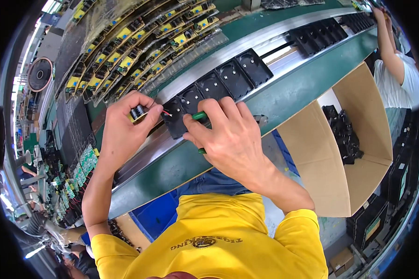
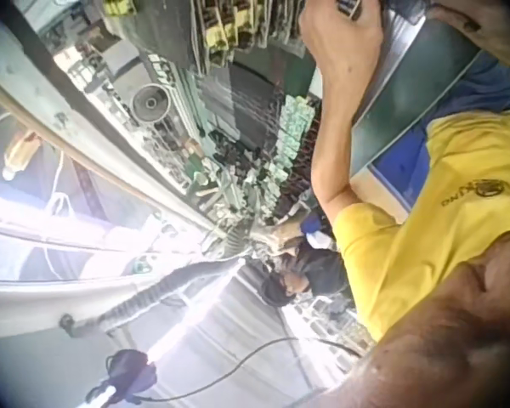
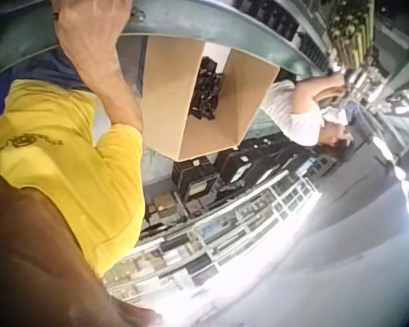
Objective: Assembling and processing printed circuit boards by clipping excess component leads using pliers on a production line.
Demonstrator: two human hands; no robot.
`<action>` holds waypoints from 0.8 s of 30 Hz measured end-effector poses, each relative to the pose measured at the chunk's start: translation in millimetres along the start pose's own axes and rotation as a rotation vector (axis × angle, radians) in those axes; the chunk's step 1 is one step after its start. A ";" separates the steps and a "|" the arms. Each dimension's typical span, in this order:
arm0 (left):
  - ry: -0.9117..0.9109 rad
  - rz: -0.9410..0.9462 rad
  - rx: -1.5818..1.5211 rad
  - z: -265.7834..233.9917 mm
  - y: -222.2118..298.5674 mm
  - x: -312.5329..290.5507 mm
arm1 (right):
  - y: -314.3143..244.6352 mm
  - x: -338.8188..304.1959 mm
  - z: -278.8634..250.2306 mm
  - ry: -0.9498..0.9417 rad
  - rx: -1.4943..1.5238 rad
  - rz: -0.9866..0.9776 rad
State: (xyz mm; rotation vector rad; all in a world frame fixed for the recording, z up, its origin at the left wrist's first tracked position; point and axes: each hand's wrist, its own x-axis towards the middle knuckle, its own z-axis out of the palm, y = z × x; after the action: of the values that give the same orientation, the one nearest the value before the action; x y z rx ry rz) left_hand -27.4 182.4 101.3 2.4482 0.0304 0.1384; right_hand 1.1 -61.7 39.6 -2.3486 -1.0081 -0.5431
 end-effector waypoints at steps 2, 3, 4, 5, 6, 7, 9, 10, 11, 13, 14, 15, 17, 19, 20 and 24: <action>0.002 -0.004 0.004 1.2 -1.9 -1.9 | 0.2 -1.3 2.8 -0.002 0.015 0.013; 0.016 -0.001 0.006 1.7 -2.8 -2.9 | 0.2 -1.9 3.7 0.002 0.023 0.017; 0.030 0.003 0.008 2.2 -3.6 -3.8 | 0.0 -2.4 4.4 0.007 0.030 0.020; 0.045 0.008 0.009 2.7 -4.3 -4.5 | -0.3 -2.9 4.7 0.011 0.036 0.023; 0.042 0.003 0.009 2.7 -5.1 -5.7 | -0.7 -2.9 5.4 0.007 0.039 0.024; 0.046 0.015 0.016 2.7 -5.9 -6.4 | -1.0 -2.8 5.9 0.008 0.041 0.025; 0.056 0.041 0.030 2.7 -7.3 -7.2 | -1.5 -2.4 6.6 0.012 0.046 0.027; 0.061 0.054 0.037 2.7 -7.9 -7.6 | -1.8 -2.4 6.9 0.014 0.048 0.027; 0.060 0.053 0.035 3.2 -8.6 -7.8 | -2.3 -2.6 6.8 0.011 0.047 0.027; 0.064 0.056 0.059 4.7 -9.6 -8.1 | -3.0 -3.1 6.6 0.012 0.043 0.033; 0.065 0.058 0.071 5.7 -9.9 -8.2 | -3.2 -3.4 6.5 0.013 0.041 0.036; 0.067 0.060 0.084 6.5 -10.2 -8.5 | -3.3 -3.6 6.5 0.014 0.039 0.039; 0.070 0.068 0.097 8.5 -10.2 -9.0 | -3.0 -3.6 6.5 0.011 0.041 0.039; 0.076 0.087 0.125 10.4 -10.0 -9.5 | -2.6 -3.6 6.6 0.007 0.045 0.038; 0.080 0.096 0.138 10.8 -10.0 -9.7 | -2.4 -3.6 6.7 0.006 0.047 0.038; 0.092 0.099 0.120 8.6 -8.9 -10.1 | -1.5 -3.2 7.1 0.006 0.050 0.039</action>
State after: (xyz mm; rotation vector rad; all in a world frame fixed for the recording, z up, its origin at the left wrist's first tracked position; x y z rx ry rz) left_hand -36.4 183.2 88.1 2.5621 -0.0432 0.3016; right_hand -1.0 -58.3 32.8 -2.3164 -0.9609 -0.5037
